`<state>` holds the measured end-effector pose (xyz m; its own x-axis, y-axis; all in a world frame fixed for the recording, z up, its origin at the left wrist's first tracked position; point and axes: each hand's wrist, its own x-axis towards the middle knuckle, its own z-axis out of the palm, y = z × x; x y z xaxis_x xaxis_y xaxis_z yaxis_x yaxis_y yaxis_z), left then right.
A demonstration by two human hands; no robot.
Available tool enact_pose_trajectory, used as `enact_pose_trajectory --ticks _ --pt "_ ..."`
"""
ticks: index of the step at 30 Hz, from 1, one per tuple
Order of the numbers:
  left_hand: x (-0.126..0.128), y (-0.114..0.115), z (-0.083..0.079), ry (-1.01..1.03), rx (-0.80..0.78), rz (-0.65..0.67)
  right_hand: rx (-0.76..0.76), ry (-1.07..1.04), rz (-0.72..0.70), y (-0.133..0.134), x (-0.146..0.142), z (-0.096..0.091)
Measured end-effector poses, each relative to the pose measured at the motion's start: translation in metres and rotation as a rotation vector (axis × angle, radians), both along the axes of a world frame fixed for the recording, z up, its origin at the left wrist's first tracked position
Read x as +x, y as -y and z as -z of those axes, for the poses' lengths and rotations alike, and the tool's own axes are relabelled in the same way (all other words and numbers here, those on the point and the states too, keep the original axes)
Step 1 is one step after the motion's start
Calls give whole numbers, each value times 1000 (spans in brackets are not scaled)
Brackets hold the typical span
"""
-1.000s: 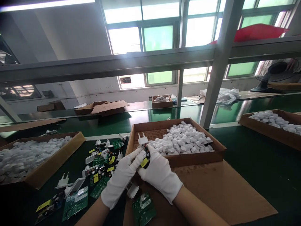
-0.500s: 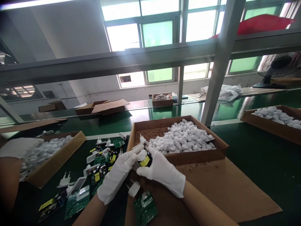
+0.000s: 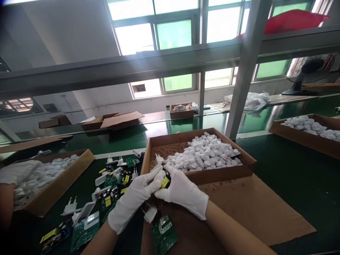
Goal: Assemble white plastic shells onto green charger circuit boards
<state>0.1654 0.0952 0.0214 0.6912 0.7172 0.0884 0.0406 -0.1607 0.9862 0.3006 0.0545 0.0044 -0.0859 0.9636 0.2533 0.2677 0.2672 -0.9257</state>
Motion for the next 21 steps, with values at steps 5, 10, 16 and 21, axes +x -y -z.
enact_pose_trajectory --ticks 5,10,16,21 --pt "0 1 6 163 -139 -88 -34 3 43 1 -1 -2" --pt "4 0 9 149 -118 -100 1 32 98 1 -3 0" --pt "0 -3 8 -6 111 -26 49 -38 -12 2 -3 -2" --pt "-4 -5 10 -122 320 -24 75 -67 -38 3 -2 -4"
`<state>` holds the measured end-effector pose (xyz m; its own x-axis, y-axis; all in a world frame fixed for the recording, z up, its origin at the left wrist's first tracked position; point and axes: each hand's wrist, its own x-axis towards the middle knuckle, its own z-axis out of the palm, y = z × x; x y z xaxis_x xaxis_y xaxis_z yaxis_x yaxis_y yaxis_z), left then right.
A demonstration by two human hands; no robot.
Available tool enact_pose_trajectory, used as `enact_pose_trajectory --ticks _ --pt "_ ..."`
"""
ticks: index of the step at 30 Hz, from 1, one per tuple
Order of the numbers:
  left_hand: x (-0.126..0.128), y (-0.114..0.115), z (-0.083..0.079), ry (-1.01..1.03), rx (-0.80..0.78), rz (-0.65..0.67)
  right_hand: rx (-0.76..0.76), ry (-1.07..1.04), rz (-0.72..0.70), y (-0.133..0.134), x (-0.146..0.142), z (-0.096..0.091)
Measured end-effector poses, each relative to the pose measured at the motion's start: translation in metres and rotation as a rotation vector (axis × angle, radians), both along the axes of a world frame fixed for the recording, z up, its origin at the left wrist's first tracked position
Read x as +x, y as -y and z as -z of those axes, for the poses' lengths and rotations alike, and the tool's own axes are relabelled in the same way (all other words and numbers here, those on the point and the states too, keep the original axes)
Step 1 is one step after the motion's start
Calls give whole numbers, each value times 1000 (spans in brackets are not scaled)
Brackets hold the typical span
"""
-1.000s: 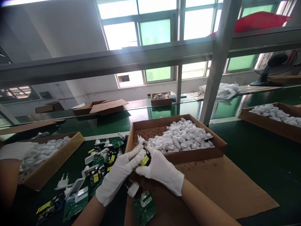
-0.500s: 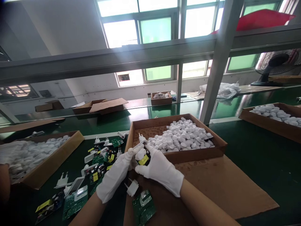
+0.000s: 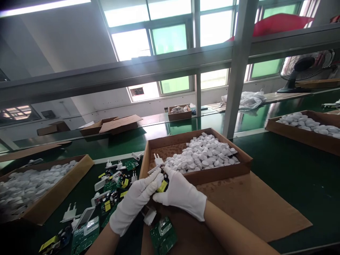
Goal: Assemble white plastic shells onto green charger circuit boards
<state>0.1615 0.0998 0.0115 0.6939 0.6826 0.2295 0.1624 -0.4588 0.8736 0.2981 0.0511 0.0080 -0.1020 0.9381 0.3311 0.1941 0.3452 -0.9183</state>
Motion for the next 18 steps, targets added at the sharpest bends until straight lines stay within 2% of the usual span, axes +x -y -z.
enact_pose_trajectory --ticks 4,7,11,13,18 --pt "2 0 7 -9 180 -11 24 15 10 -2 1 3" --pt "5 1 13 7 326 -81 46 55 54 -4 0 5" --pt "6 4 16 9 396 -84 115 105 41 -4 0 3" --pt "6 6 15 58 320 -62 115 126 39 -3 0 2" --pt "3 10 8 258 -27 -44 10 85 43 1 -1 0"
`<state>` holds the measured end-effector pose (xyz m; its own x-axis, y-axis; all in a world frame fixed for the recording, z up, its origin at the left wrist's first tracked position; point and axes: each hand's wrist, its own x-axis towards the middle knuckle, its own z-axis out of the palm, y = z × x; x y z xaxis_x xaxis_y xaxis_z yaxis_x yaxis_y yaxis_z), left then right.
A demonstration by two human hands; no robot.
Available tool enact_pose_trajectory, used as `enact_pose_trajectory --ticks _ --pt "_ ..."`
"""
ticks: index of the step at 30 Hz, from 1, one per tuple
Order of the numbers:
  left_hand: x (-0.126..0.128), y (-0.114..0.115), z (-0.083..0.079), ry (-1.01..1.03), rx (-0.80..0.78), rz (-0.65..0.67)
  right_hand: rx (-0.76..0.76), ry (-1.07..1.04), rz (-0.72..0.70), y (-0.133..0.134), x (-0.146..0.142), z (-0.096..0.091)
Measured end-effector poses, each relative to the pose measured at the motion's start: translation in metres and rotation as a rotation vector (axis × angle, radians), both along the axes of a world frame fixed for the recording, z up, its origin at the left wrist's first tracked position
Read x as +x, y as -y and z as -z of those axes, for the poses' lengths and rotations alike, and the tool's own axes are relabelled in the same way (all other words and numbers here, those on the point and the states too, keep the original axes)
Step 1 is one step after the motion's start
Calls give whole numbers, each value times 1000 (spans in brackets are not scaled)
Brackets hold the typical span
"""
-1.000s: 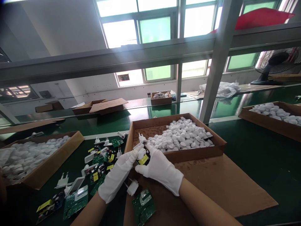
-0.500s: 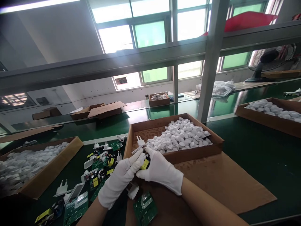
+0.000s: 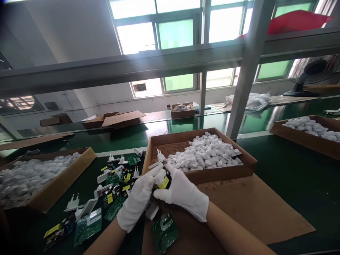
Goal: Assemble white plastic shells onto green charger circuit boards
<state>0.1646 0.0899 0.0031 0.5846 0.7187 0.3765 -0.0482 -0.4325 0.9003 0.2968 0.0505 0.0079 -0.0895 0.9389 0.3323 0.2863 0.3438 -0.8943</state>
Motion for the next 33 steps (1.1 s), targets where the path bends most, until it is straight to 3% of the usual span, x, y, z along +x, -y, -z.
enact_pose_trajectory --ticks 4,8,14,21,28,31,33 --pt "0 -1 -5 -9 -122 38 -26 -32 29 -1 -1 0" --pt "4 -4 -6 -135 -58 2 -25 -55 27 -4 0 2" --pt "0 -6 -2 -41 -36 18 -116 -118 -4 -2 -1 1" --pt "2 -8 -4 -170 -63 -22 39 -25 34 1 -3 -7" --pt "-1 -7 -4 -167 0 24 6 -21 9 2 1 -6" --pt "-6 -8 -6 -122 24 21 -52 12 94 -1 -7 -1" --pt "-10 -10 -7 -147 48 -63 -45 94 229 -1 -14 -1"
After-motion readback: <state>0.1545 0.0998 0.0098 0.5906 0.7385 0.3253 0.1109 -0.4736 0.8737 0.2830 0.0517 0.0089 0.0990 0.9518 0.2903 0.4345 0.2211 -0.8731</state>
